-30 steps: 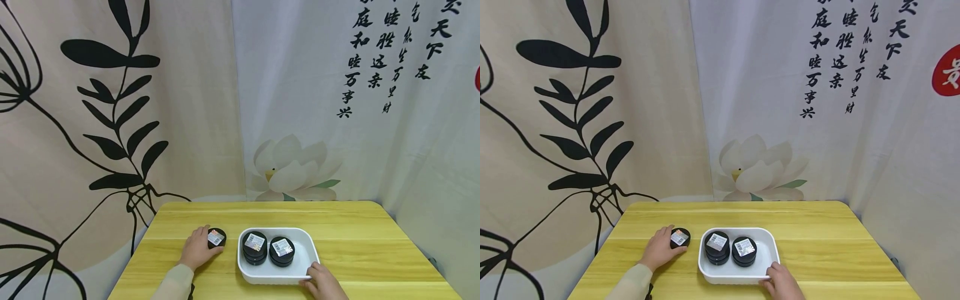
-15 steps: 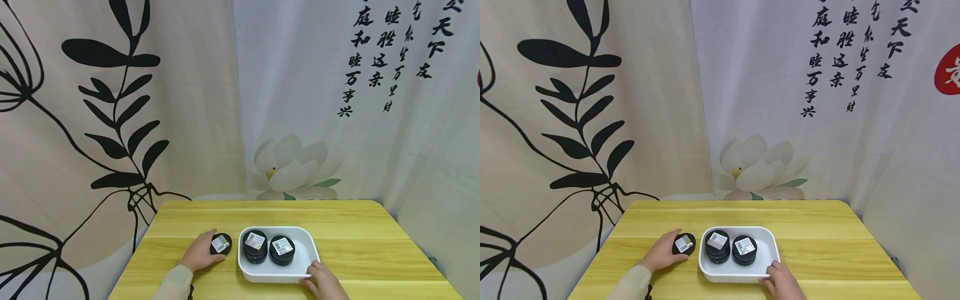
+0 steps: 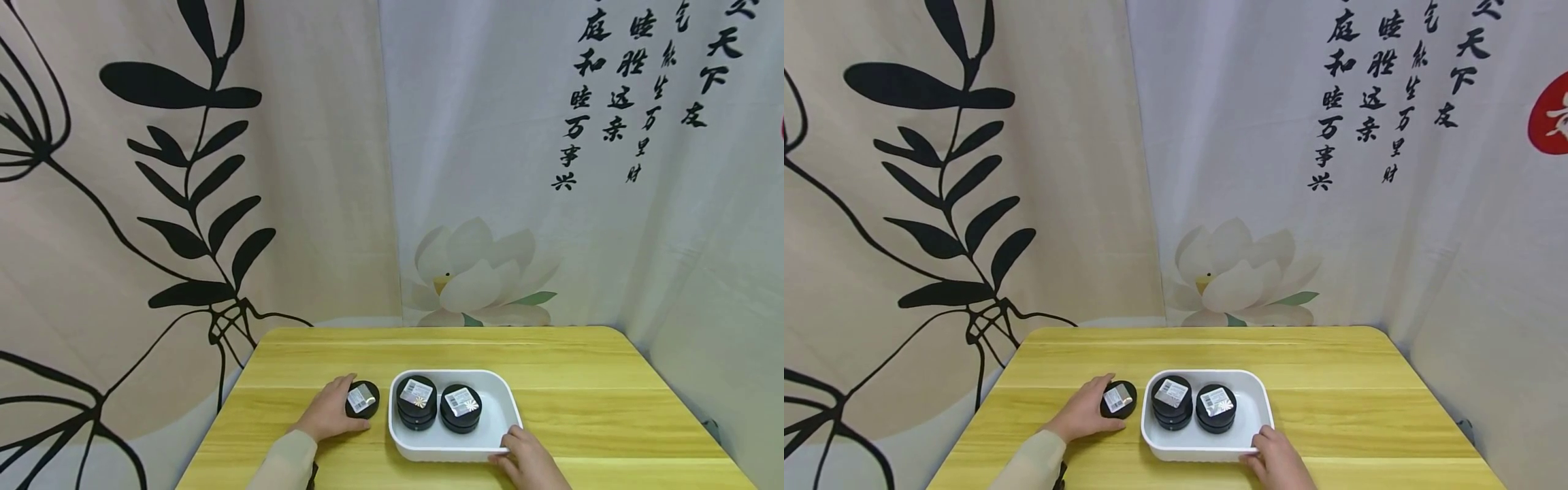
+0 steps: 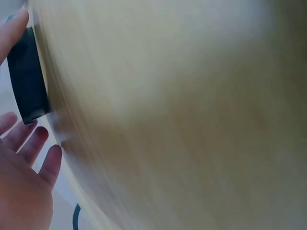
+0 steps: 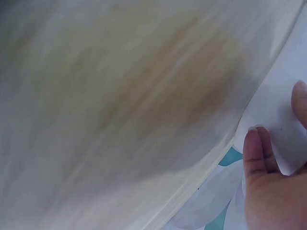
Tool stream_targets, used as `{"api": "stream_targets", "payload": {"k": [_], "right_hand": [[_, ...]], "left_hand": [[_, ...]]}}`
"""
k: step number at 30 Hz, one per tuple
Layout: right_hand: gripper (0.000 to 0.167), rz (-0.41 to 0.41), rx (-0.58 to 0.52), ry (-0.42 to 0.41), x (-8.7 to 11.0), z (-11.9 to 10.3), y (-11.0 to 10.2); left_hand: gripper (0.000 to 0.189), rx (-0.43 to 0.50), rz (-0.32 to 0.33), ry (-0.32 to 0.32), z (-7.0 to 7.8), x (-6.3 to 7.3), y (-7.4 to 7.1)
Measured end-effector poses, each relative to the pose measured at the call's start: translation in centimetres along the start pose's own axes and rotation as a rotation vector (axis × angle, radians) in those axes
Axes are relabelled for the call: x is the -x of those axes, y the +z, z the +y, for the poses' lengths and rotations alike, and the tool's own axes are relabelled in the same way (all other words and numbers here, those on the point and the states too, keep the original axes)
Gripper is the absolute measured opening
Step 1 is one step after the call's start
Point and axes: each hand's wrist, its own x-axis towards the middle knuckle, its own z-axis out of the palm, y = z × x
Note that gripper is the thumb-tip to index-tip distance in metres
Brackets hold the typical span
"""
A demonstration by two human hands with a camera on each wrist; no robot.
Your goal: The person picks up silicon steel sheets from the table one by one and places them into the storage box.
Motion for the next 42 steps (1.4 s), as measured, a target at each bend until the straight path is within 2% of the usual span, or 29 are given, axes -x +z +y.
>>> {"api": "stream_targets", "payload": {"k": [7,14,23,31,42], "right_hand": [[0.028,-0.007,0.002,0.004,-0.1,-0.2,-0.1],[0.028,-0.012,-0.010,0.008,0.0,-0.4,0.0],[0.028,-0.011,-0.014,0.002,0.1,-0.2,0.0],[0.029,0.008,0.010,-0.004,0.1,0.0,0.1],[0.028,-0.015,-0.006,0.019,0.1,-0.4,-0.3]], "left_hand": [[0.117,-0.056,0.004,-0.042,0.7,-0.4,0.1],[0.101,-0.115,0.048,-0.010,0.9,-0.5,0.6],[0.103,-0.102,0.052,-0.020,0.7,-0.5,0.7],[0.098,-0.086,0.080,-0.007,1.7,-0.6,-0.1],[0.093,-0.085,0.104,0.043,3.0,-0.5,-1.1]]}}
